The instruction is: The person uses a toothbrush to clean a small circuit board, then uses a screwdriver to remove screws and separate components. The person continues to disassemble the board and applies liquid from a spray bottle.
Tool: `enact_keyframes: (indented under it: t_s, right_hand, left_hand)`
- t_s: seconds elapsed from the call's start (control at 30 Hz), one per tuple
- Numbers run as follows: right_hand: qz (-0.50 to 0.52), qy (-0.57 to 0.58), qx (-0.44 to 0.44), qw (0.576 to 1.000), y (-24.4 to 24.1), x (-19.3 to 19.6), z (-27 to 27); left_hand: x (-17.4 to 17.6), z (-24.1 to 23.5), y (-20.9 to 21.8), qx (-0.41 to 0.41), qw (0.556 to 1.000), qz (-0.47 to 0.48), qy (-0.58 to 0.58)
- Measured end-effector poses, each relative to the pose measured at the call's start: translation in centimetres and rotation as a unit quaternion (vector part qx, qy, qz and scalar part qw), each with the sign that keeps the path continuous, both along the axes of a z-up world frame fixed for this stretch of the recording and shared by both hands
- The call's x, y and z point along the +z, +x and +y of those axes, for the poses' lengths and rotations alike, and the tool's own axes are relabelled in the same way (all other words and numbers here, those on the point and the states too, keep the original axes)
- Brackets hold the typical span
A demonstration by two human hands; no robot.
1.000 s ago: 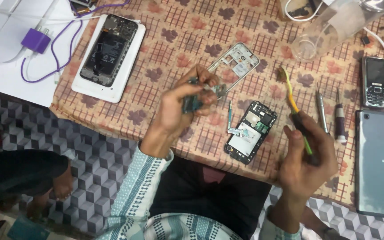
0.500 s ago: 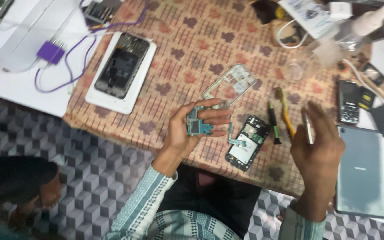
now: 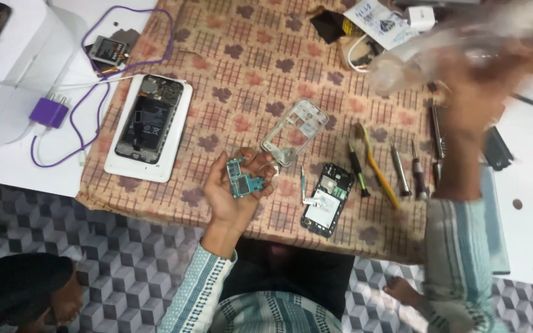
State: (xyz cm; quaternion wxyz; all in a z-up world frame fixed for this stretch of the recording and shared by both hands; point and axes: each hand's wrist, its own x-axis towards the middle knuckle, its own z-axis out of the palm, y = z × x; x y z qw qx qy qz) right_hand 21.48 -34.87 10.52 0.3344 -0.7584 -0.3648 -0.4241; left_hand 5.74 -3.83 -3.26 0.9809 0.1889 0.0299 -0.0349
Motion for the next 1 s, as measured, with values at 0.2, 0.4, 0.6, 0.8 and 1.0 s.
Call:
enact_keyframes:
  t_s: [0.2,0.4,0.6,0.8,1.0]
  right_hand:
    - [0.1,0.105,0.036,0.989,-14.3,-2.7,4.2]
    - [0.328,0.175,0.283,0.884,-23.6,-9.6,11.6]
    - [0.439,0.29,0.362,0.77,-25.2,-12.0,14.7]
    - [0.524,0.415,0.432,0.605,-23.6,-12.4,14.1]
    - [0.489,0.463,0.632,0.383,-21.6,-12.2,14.1]
  left_hand:
    - [0.8,0.8,0.9,0.018,0.991,0.028,-0.126]
    - [0.2,1.1,1.4,-0.018,0.988,-0.098,-0.121]
    - [2.0,1.6,-1.0,-0.004,0.986,-0.168,-0.018]
    - [4.1,0.7,-2.9,0.011,0.991,-0.131,-0.004]
    - [4.9,-0.1,-3.2,0.031,0.996,-0.083,0.016]
